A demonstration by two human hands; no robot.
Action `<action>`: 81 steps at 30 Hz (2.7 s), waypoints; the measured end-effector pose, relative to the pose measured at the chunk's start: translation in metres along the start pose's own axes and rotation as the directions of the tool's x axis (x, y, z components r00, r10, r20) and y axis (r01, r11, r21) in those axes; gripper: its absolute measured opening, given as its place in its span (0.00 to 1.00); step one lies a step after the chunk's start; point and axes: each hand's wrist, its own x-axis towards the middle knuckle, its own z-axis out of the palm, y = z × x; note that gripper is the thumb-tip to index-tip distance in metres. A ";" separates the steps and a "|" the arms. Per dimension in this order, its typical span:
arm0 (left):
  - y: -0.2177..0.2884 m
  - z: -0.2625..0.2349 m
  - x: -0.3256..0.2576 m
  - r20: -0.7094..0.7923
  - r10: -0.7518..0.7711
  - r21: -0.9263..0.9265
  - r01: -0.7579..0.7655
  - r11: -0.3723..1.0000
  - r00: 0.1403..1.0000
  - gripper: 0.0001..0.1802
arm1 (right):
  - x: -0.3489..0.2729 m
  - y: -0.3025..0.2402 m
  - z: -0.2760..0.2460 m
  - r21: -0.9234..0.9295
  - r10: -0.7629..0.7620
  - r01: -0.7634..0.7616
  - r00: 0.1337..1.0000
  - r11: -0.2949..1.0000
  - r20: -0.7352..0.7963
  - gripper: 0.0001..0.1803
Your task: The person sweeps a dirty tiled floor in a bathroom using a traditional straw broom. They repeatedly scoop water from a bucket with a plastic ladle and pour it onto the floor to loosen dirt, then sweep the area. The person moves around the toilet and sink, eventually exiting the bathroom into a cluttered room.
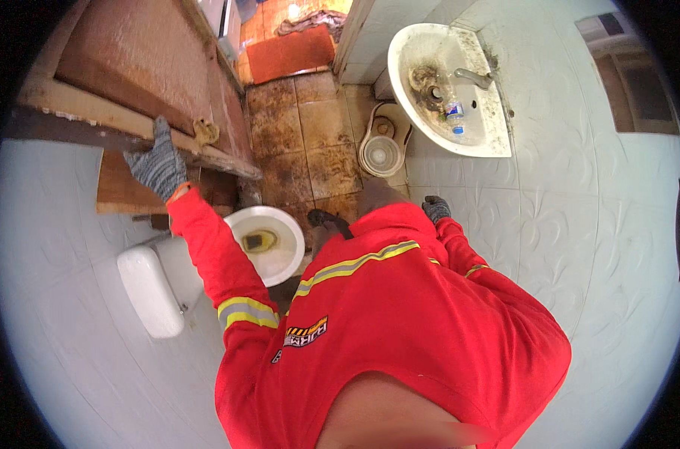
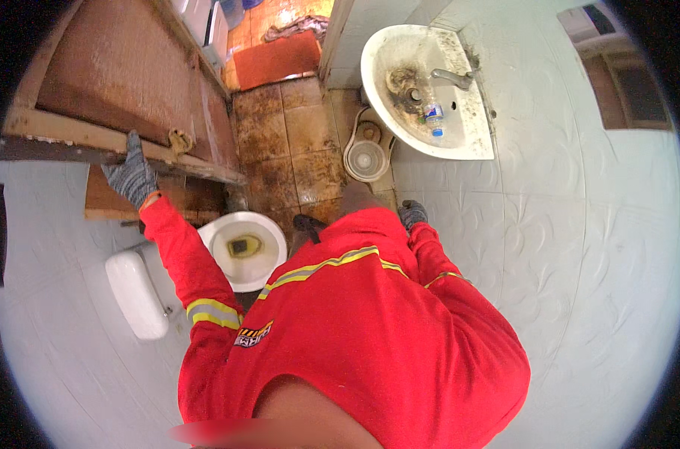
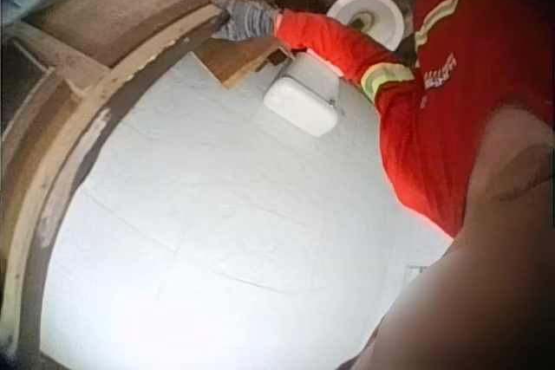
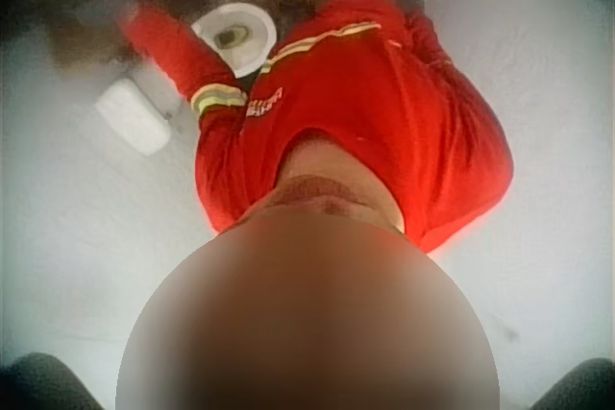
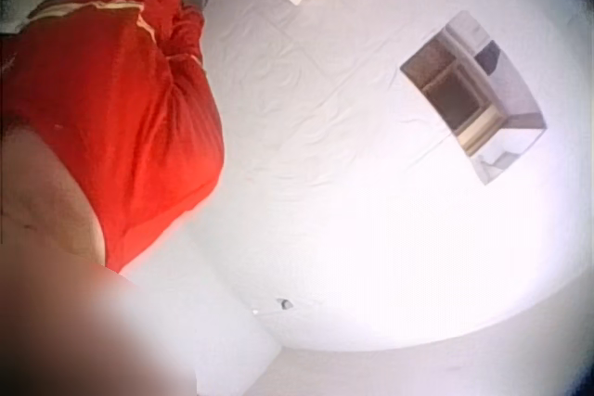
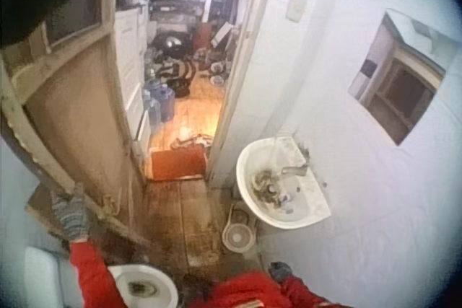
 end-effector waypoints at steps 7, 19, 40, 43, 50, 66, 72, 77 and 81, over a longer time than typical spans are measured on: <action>0.000 -0.012 0.006 -0.023 -0.002 -0.004 0.002 1.000 1.000 0.35 | 0.033 -0.006 0.015 0.087 0.008 -0.002 0.998 0.996 -0.068 0.23; -0.005 -0.003 0.003 -0.019 -0.071 -0.054 0.070 0.996 0.997 0.35 | 0.064 -0.045 -0.008 -0.114 -0.104 0.120 0.985 0.986 0.138 0.20; -0.120 -0.031 -0.012 -0.174 0.093 0.677 0.051 0.734 0.980 0.23 | 0.186 -0.306 -0.025 0.454 -0.594 0.463 0.779 0.761 0.201 0.19; -0.126 -0.051 -0.015 -0.253 0.056 0.843 0.192 0.502 0.966 0.26 | 0.224 -0.403 -0.035 0.409 -0.672 0.559 0.707 0.721 0.218 0.22; -0.088 0.125 -0.011 -0.571 -0.096 0.614 0.502 0.609 0.815 0.24 | 0.341 -0.572 -0.097 0.405 -0.657 0.553 0.730 0.728 0.186 0.21; -0.214 0.667 0.397 0.493 -0.769 0.865 -0.330 0.379 0.407 0.25 | 0.592 -0.828 -0.275 0.271 -0.353 0.383 0.923 0.883 -0.154 0.15; -0.109 0.934 0.604 0.752 0.004 0.433 -0.499 0.751 0.659 0.15 | 0.654 -0.869 -0.407 0.456 -0.221 0.437 0.864 0.775 -0.452 0.06; 0.103 1.035 0.689 0.527 0.409 -0.337 -0.258 0.905 0.745 0.06 | 0.708 -0.916 -0.505 0.558 -0.135 0.622 0.725 0.549 -0.675 0.05; 0.229 1.047 0.723 0.360 0.799 -0.655 -0.480 0.584 0.481 0.06 | 0.737 -0.946 -0.613 0.452 -0.155 0.677 0.637 0.581 -0.755 0.04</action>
